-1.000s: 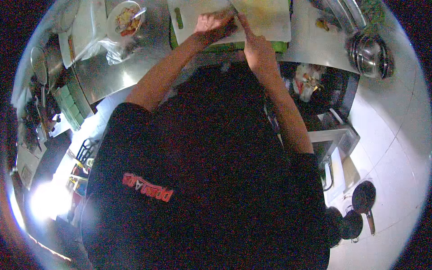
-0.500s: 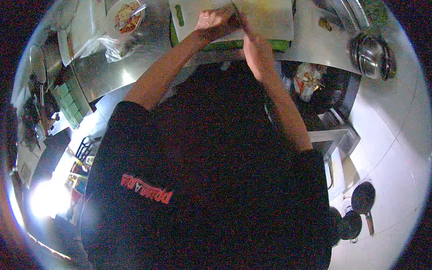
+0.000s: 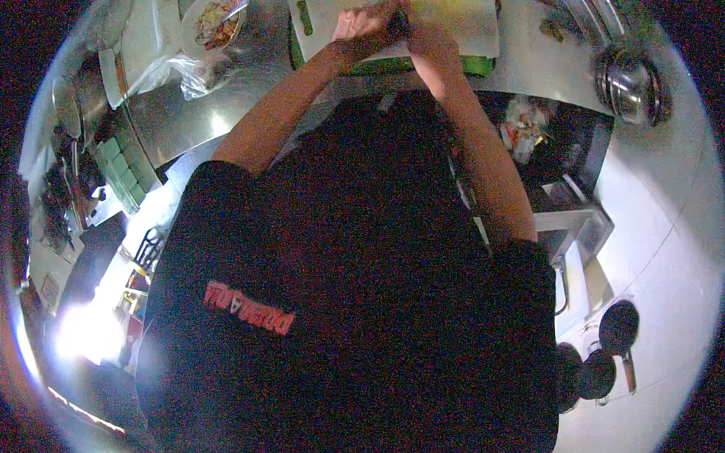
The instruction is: Chopping green onions on a cutting board with a kitchen knife.
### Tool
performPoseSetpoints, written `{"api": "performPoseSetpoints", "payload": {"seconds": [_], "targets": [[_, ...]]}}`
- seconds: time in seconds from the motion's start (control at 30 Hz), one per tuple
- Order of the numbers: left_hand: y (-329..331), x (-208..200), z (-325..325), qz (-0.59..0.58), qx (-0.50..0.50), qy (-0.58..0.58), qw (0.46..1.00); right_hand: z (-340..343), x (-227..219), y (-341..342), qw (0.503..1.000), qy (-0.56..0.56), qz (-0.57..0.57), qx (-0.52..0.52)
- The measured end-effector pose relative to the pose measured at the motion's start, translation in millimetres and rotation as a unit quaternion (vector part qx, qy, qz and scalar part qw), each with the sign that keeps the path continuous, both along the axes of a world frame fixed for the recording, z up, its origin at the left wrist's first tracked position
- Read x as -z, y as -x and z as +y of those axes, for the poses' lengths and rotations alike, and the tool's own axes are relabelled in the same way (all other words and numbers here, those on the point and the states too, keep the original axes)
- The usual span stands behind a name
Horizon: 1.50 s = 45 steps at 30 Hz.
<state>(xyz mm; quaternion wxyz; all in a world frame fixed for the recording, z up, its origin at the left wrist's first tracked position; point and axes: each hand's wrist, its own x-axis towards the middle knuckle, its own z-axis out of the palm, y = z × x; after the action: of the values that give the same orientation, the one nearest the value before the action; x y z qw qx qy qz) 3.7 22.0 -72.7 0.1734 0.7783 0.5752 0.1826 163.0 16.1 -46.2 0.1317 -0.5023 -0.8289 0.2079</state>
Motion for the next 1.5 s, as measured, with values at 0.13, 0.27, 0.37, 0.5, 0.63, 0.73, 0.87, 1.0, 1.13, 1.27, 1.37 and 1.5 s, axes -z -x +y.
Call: {"api": "performPoseSetpoints", "payload": {"seconds": [0.13, 0.27, 0.37, 0.5, 0.63, 0.73, 0.87, 1.0, 1.13, 1.27, 1.37, 1.5], "targets": [[18.4, 4.4, -10.4, -0.081, -0.035, -0.031, 0.996, 16.6, -19.8, 15.2, 0.954, -0.147, 0.254, -0.066], [29.1, 3.0, -20.6, 0.066, 0.063, -0.137, 0.986, 13.2, -36.8, 14.3, 0.999, 0.024, -0.031, 0.010], [32.2, 4.7, -26.7, 0.175, 0.092, -0.052, 0.979, 0.7, -67.6, 15.8, 0.999, 0.013, -0.026, -0.033], [36.5, -3.1, -19.3, 0.094, 0.075, -0.191, 0.974, -17.6, -56.5, 0.2, 0.993, 0.078, -0.085, -0.003], [29.8, -2.9, -20.9, 0.209, 0.114, -0.045, 0.970, -28.5, -28.4, -4.3, 0.991, 0.065, -0.116, 0.023], [26.7, 1.3, -19.1, 0.181, 0.119, -0.041, 0.975, -16.0, -23.9, 1.5, 0.999, 0.014, -0.041, 0.014], [38.2, 3.2, -23.6, 0.156, 0.088, -0.064, 0.982, -0.3, -40.9, 3.3, 0.995, 0.059, -0.081, -0.028], [35.4, 5.0, -21.8, 0.077, 0.070, -0.147, 0.984, -23.5, -19.8, -3.2, 0.998, 0.025, -0.051, 0.004], [26.1, -10.3, -9.8, -0.012, 0.090, -0.175, 0.980, -9.1, -12.3, -7.6, 0.997, -0.058, -0.015, -0.043], [46.9, 73.9, -19.4, 0.176, 0.046, -0.139, 0.974, -17.9, -50.0, -3.9, 0.986, 0.125, -0.107, -0.008], [37.3, 26.9, -18.4, 0.136, 0.101, -0.140, 0.975, -19.0, -19.6, -4.2, 0.991, 0.075, -0.115, 0.004], [29.7, 5.3, -26.3, -0.027, 0.060, -0.138, 0.988, -6.9, -28.1, -2.9, 0.998, 0.007, -0.036, -0.049]]}}
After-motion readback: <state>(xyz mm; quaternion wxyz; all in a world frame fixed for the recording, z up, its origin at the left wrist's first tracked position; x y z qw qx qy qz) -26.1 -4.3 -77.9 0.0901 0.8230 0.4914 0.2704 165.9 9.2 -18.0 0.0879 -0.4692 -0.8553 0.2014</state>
